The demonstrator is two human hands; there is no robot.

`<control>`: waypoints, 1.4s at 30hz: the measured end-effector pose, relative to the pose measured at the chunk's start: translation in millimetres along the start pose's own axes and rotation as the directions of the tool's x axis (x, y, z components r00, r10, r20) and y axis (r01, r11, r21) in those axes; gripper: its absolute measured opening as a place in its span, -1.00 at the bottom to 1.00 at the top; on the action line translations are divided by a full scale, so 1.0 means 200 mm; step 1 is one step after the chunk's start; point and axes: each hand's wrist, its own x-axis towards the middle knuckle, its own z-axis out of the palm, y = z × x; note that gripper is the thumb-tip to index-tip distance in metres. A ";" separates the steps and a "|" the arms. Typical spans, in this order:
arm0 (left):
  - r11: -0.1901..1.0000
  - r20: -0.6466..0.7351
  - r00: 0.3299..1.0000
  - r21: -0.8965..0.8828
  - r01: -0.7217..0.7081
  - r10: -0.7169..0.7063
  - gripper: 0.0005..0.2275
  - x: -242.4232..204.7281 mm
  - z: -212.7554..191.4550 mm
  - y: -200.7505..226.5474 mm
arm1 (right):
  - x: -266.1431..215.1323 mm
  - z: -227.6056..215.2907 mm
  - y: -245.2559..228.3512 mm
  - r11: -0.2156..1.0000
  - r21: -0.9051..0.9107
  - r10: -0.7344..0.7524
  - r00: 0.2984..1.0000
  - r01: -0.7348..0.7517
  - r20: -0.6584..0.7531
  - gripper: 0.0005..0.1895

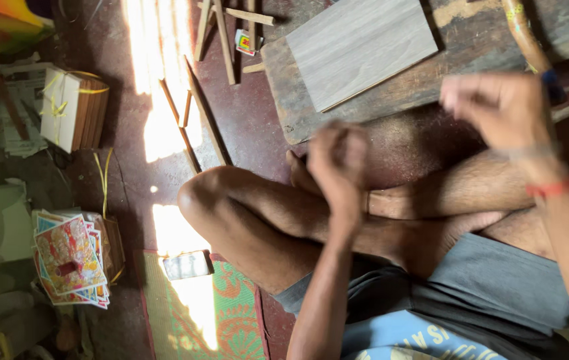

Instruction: The person sits on the floor and assembles small rectangular boards by attaching wooden strips to their edges. They place a board on a low wooden workbench, position a strip, and use a hammer to drive nails into the strip. The person repeats this process for multiple boards, flipping them over to work on different sides.

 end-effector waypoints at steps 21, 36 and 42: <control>0.655 0.105 0.759 -0.439 0.615 -0.642 -0.89 0.36 -0.11 -0.45 | 0.59 0.04 0.26 0.998 0.047 -0.031 0.999 0.030 0.026 -0.84; 0.661 0.117 0.762 -0.424 0.618 -0.637 -0.89 0.34 -0.12 -0.44 | 0.57 0.06 0.30 0.997 0.055 -0.058 0.998 0.058 -0.015 -0.81; 0.733 0.060 0.789 -0.334 0.593 -0.611 -0.89 0.36 -0.13 -0.42 | 0.59 0.06 0.28 0.997 0.075 -0.029 1.000 0.028 0.006 -0.85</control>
